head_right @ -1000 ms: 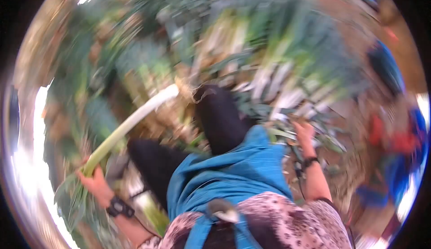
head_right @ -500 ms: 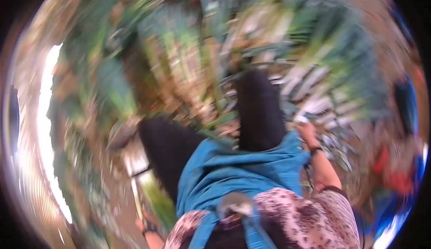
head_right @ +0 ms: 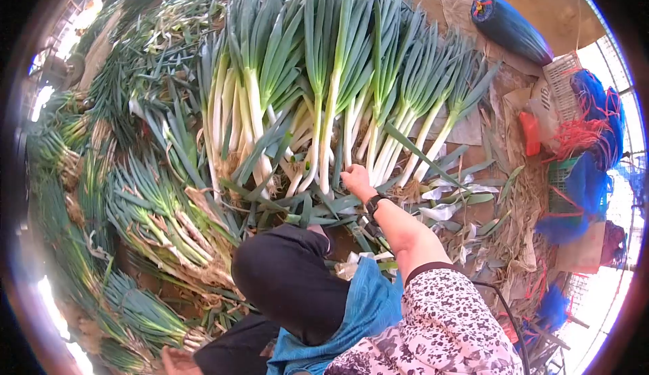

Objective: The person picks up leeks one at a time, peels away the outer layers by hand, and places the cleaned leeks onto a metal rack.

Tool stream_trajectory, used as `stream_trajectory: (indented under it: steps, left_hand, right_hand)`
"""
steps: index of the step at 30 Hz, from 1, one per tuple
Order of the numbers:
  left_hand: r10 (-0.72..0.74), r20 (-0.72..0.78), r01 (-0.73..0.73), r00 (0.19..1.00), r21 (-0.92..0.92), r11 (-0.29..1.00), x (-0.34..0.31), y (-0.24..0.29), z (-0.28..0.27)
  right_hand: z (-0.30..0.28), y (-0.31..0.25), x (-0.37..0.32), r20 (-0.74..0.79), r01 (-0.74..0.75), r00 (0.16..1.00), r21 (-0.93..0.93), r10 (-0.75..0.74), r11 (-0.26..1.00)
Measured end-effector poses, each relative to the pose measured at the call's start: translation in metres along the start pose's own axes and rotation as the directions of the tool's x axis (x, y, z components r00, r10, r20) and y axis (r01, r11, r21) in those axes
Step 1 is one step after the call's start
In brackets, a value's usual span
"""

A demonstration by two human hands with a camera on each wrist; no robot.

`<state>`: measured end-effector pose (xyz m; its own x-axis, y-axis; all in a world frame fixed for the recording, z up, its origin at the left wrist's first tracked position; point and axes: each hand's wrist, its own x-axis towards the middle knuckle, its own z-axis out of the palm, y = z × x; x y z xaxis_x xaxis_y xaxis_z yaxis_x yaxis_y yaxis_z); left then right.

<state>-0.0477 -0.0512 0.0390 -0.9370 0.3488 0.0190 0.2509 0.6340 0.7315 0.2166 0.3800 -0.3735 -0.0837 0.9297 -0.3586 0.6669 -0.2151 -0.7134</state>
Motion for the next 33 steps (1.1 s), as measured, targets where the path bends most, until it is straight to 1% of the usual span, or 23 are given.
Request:
stream_trajectory:
  steps: [2, 4, 5, 6, 8, 9, 10, 12, 13, 14, 16, 20, 22, 23, 24, 26, 27, 28, 29, 30, 31, 32, 33]
  left_hand:
    - [0.165, 0.172, -0.197, 0.971, 0.191, 0.962, 0.008, -0.018, 0.030]
    - [0.047, 0.247, -0.084, 0.968, 0.144, 0.986, 0.003, 0.004, 0.063]
    - [0.099, 0.230, -0.137, 0.968, 0.156, 0.978, 0.001, 0.002, 0.076]
    - [0.095, 0.234, -0.135, 0.968, 0.159, 0.978, 0.000, 0.003, 0.081]
    - [-0.056, 0.258, 0.007, 0.965, 0.187, 0.982, -0.001, 0.013, 0.090]
    - [-0.018, 0.271, -0.051, 0.962, 0.245, 0.968, -0.001, 0.007, 0.089]
    - [-0.017, 0.275, -0.053, 0.961, 0.243, 0.969, 0.000, 0.002, 0.090]
    - [0.024, 0.278, -0.085, 0.960, 0.208, 0.974, 0.003, -0.006, 0.092]
    - [0.022, 0.279, -0.083, 0.960, 0.209, 0.974, 0.004, -0.010, 0.094]
    - [0.001, 0.284, -0.056, 0.959, 0.185, 0.981, 0.005, -0.014, 0.096]
    - [-0.012, 0.298, -0.036, 0.954, 0.155, 0.987, 0.004, -0.013, 0.100]
    - [0.032, 0.346, -0.100, 0.938, 0.179, 0.979, -0.001, -0.006, 0.108]
    - [0.071, 0.354, -0.135, 0.933, 0.159, 0.978, 0.000, -0.033, 0.109]
    - [-0.229, 0.264, 0.278, 0.937, -0.166, 0.946, 0.004, -0.072, 0.104]
    - [-0.517, 0.276, 0.582, 0.810, -0.482, 0.655, 0.004, -0.093, 0.099]
    - [-0.530, 0.264, 0.586, 0.806, -0.482, 0.651, 0.000, -0.089, 0.095]
    - [-0.536, 0.261, 0.589, 0.803, -0.484, 0.647, -0.001, -0.078, 0.097]
    - [-0.539, 0.262, 0.592, 0.801, -0.482, 0.646, -0.004, -0.064, 0.096]
    - [-0.290, 0.260, 0.328, 0.921, -0.116, 0.937, -0.009, -0.034, 0.099]
    - [-0.031, 0.364, -0.064, 0.931, 0.247, 0.967, -0.011, -0.018, 0.101]
    - [-0.032, 0.372, -0.065, 0.928, 0.246, 0.967, -0.011, -0.022, 0.103]
    - [-0.045, 0.361, -0.045, 0.932, 0.236, 0.971, -0.010, -0.028, 0.106]
    - [-0.060, 0.349, -0.023, 0.935, 0.229, 0.973, -0.009, -0.032, 0.109]
  right_hand:
    - [0.014, -0.013, 0.019, 0.070, -0.083, 0.994, 0.030, 0.081, 0.996]
    - [0.046, -0.009, 0.045, -0.003, 0.058, 0.998, 0.226, -0.059, 0.972]
    - [0.048, -0.026, 0.042, 0.103, -0.044, 0.995, 0.534, -0.014, 0.844]
    - [0.059, -0.018, 0.055, 0.107, -0.050, 0.994, 0.532, -0.009, 0.845]
    - [0.073, -0.015, 0.078, 0.257, -0.134, 0.964, 0.257, 0.066, 0.957]
    - [0.046, -0.046, 0.064, 0.298, -0.103, 0.953, 0.137, 0.059, 0.985]
    - [0.026, -0.071, 0.050, 0.295, -0.105, 0.954, 0.136, 0.061, 0.985]
    - [-0.001, -0.105, 0.024, 0.128, -0.016, 0.992, 0.004, 0.015, 1.000]
    - [-0.008, -0.111, 0.018, 0.078, -0.059, 0.995, -0.038, 0.062, 0.998]
    - [-0.016, -0.113, 0.014, 0.073, -0.126, 0.989, -0.039, 0.128, 0.991]
    - [-0.017, -0.081, 0.026, 0.069, -0.130, 0.989, 0.001, 0.129, 0.992]
    - [-0.031, -0.044, 0.030, -0.020, -0.069, 0.997, 0.121, 0.072, 0.990]
    - [-0.040, -0.032, 0.030, -0.126, -0.004, 0.992, 0.087, 0.014, 0.996]
    - [-0.047, -0.032, 0.029, -0.216, -0.018, 0.974, 0.220, 0.067, 0.975]
    - [-0.057, -0.035, 0.026, -0.292, -0.020, 0.948, 0.350, 0.130, 0.937]
    - [-0.082, -0.040, 0.021, -0.365, 0.105, 0.928, 0.439, 0.070, 0.893]
    - [-0.092, -0.037, 0.021, -0.415, 0.155, 0.910, 0.362, 0.010, 0.919]
    - [-0.098, -0.034, 0.019, -0.426, 0.132, 0.903, 0.383, 0.048, 0.914]
    - [-0.098, -0.016, 0.028, -0.443, 0.147, 0.896, 0.358, 0.029, 0.922]
    - [-0.096, 0.010, 0.040, -0.461, 0.162, 0.888, 0.331, 0.010, 0.930]
    - [-0.096, 0.027, 0.047, -0.446, 0.038, 0.892, 0.226, 0.069, 0.973]
    - [-0.095, 0.046, 0.053, -0.452, 0.033, 0.889, 0.224, 0.074, 0.974]
    - [-0.093, 0.066, 0.058, -0.449, -0.062, 0.890, 0.063, 0.084, 0.996]
